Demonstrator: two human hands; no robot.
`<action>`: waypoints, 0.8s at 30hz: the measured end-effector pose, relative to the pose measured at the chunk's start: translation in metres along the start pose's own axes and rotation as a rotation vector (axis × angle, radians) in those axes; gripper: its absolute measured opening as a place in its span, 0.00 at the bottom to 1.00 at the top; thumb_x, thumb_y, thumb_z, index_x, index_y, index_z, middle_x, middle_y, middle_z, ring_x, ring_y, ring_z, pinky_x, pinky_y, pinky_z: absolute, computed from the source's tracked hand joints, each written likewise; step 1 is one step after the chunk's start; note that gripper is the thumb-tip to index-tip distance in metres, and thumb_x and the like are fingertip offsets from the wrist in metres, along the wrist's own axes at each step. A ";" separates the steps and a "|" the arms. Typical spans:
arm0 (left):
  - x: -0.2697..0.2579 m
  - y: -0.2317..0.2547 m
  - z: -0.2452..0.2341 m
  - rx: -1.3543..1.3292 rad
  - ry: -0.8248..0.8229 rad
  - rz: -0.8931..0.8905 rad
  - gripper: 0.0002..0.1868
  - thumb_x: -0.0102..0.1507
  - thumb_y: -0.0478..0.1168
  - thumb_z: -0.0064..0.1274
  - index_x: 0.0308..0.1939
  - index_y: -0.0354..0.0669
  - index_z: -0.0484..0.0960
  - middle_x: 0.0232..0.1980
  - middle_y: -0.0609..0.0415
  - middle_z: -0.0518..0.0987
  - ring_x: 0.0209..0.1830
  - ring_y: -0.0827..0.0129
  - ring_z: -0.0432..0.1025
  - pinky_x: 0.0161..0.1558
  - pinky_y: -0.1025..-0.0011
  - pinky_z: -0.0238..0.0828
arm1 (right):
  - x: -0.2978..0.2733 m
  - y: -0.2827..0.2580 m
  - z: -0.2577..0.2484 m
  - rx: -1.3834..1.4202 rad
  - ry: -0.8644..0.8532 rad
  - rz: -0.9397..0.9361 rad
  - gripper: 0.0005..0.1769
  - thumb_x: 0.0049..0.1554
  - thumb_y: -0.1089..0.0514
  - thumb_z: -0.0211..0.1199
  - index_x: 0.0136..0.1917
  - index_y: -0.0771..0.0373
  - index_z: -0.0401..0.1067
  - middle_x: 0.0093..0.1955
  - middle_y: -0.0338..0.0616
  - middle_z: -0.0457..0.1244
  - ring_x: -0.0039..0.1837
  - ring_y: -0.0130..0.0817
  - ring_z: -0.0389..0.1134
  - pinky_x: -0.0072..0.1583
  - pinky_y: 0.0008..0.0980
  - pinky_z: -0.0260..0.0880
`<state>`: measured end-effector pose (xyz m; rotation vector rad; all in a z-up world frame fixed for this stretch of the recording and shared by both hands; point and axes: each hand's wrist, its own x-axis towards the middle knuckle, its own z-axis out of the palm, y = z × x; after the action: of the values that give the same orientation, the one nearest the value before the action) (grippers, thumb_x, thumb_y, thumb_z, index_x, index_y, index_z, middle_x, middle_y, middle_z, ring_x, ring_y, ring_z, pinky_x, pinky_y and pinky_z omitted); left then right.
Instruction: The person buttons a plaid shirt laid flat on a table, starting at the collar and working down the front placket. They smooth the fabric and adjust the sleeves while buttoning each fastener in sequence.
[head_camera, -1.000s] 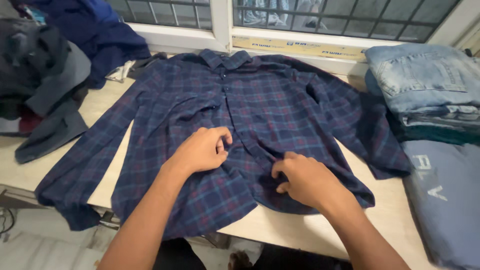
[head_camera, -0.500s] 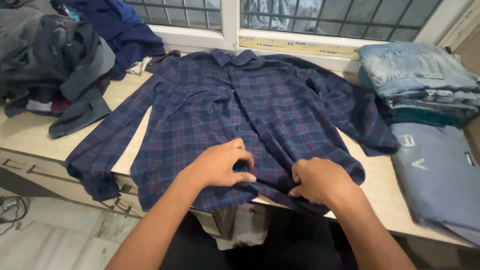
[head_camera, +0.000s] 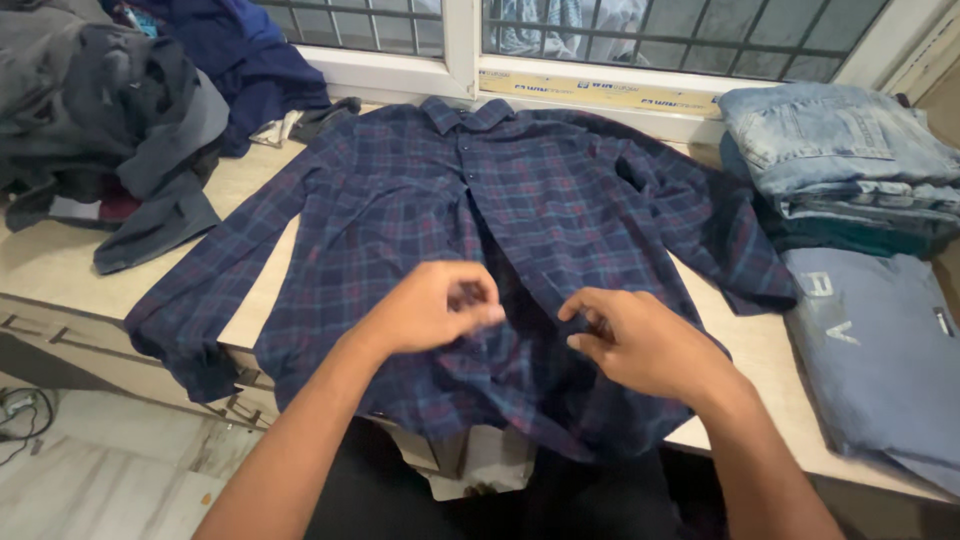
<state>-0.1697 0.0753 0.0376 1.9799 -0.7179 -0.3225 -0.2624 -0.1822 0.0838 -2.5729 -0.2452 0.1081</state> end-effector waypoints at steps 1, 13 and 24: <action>0.007 -0.005 0.001 0.104 0.144 0.006 0.13 0.59 0.45 0.65 0.38 0.40 0.82 0.31 0.53 0.83 0.31 0.68 0.79 0.36 0.70 0.75 | 0.001 -0.006 -0.003 0.058 -0.101 0.091 0.19 0.54 0.57 0.66 0.58 0.59 0.74 0.36 0.49 0.72 0.39 0.42 0.75 0.43 0.39 0.74; 0.030 -0.024 -0.001 0.536 0.454 -0.057 0.17 0.53 0.32 0.53 0.46 0.42 0.78 0.41 0.42 0.84 0.43 0.43 0.78 0.45 0.51 0.74 | 0.105 -0.002 0.013 0.254 -0.145 -0.062 0.14 0.60 0.53 0.59 0.50 0.65 0.79 0.23 0.45 0.67 0.25 0.29 0.67 0.33 0.33 0.68; 0.027 0.000 -0.028 0.462 0.335 -0.072 0.10 0.59 0.44 0.60 0.41 0.46 0.83 0.30 0.50 0.83 0.32 0.54 0.79 0.37 0.57 0.74 | 0.228 0.042 0.104 0.028 0.519 -0.309 0.25 0.44 0.62 0.70 0.57 0.64 0.73 0.50 0.62 0.65 0.51 0.62 0.68 0.53 0.52 0.69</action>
<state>-0.1347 0.0783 0.0535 2.4205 -0.5354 0.1511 -0.0457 -0.1189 -0.0326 -2.3994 -0.4292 -0.6530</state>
